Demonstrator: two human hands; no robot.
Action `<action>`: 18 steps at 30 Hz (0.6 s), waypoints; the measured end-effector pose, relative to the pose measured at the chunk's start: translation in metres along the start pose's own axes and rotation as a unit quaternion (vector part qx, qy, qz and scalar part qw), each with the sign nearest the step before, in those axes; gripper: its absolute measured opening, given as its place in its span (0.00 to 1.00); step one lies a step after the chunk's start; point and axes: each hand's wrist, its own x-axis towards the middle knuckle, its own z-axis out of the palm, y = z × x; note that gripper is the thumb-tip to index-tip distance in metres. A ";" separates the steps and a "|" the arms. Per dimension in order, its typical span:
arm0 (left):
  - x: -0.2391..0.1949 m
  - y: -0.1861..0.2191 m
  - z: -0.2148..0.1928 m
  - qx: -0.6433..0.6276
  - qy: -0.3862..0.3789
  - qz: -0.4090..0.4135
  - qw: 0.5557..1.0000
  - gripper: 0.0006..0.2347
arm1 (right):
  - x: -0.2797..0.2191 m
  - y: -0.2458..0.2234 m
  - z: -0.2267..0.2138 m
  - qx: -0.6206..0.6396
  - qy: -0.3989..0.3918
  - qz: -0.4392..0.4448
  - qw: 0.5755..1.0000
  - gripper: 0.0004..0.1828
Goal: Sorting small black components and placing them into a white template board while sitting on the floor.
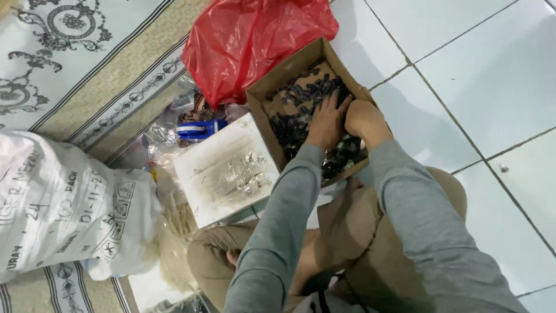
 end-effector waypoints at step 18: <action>-0.029 -0.018 0.017 0.023 0.069 -0.046 0.996 0.08 | -0.023 -0.019 -0.026 0.002 -0.029 -0.040 0.999 0.18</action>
